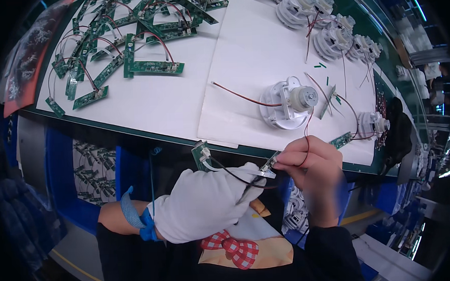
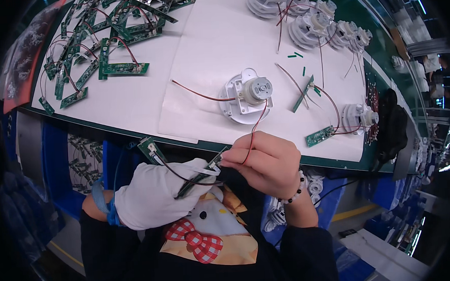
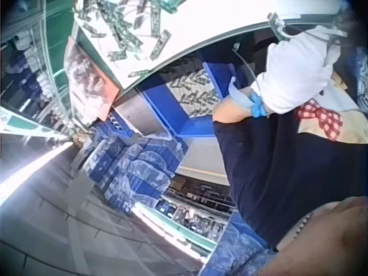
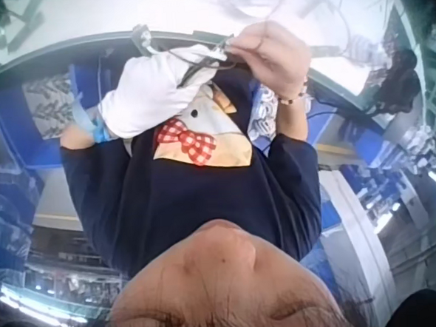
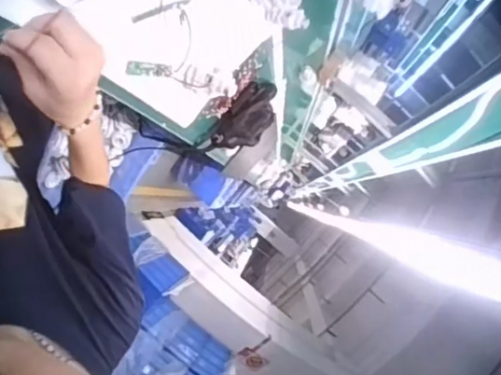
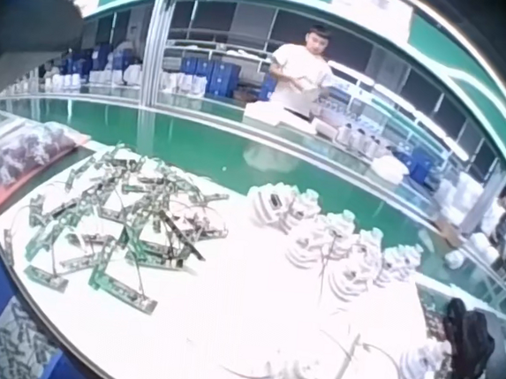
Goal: The person assembles small electronic components on a factory workbench. They pick up white plastic motor housings and green circuit boards, connect wires between them, and place the assembled units on the table. The person also retrieves a tray of circuit boards from a blue bin and organizes them on the workspace.
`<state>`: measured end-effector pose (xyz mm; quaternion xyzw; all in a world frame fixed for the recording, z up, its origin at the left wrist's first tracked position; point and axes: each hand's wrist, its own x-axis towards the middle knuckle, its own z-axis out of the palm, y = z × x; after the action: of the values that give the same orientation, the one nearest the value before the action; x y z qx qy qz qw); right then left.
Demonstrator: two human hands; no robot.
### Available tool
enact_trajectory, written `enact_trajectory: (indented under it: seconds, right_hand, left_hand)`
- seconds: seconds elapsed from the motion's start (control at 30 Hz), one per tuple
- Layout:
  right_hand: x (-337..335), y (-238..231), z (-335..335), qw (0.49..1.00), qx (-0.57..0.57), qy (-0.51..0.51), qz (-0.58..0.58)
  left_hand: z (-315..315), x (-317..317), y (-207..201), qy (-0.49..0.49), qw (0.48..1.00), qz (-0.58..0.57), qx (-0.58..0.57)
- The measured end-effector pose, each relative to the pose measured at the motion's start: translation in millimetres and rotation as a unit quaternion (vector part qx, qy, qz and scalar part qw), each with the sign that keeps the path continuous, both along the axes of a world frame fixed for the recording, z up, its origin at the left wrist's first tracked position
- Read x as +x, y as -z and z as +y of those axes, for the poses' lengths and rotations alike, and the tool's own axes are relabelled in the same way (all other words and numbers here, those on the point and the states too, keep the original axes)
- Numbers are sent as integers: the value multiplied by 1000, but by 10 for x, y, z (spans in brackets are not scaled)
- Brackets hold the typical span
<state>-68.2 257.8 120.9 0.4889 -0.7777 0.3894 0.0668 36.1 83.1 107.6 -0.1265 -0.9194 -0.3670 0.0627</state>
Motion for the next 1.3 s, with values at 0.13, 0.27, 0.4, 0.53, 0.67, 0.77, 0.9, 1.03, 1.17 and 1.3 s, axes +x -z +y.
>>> enact_trajectory:
  seconds: [0.13,0.27,0.4,0.53,0.67,0.77,0.9,1.03,1.17,1.3]
  right_hand:
    - [69,17,-17,998,-39,48,-12]
    - [107,31,-44,992,-79,67,-66]
    - [102,9,-24,990,-86,52,-102]
    - [93,-26,-33,991,-65,46,-106]
    - [96,-76,-36,989,-39,40,-139]
    - [40,-73,8,982,-34,19,-186]
    - [60,-152,-6,954,-69,65,-283]
    - [8,-202,23,957,-14,5,-290]
    - [-38,-168,64,959,-31,-41,-278]
    - [-22,-154,71,960,-47,-54,-270]
  left_hand:
    - [-19,41,22,-15,999,42,-29]
    - [12,73,110,-11,998,69,-3]
    - [0,105,199,33,996,84,-13]
    - [-35,122,248,76,996,53,-8]
    - [-56,70,362,107,988,110,23]
    - [-31,-30,396,97,970,222,30]
    - [-106,-50,298,158,975,153,33]
    - [-175,-61,268,207,970,117,58]
    - [-146,-72,318,215,958,186,43]
    - [-91,-37,346,208,956,185,91]
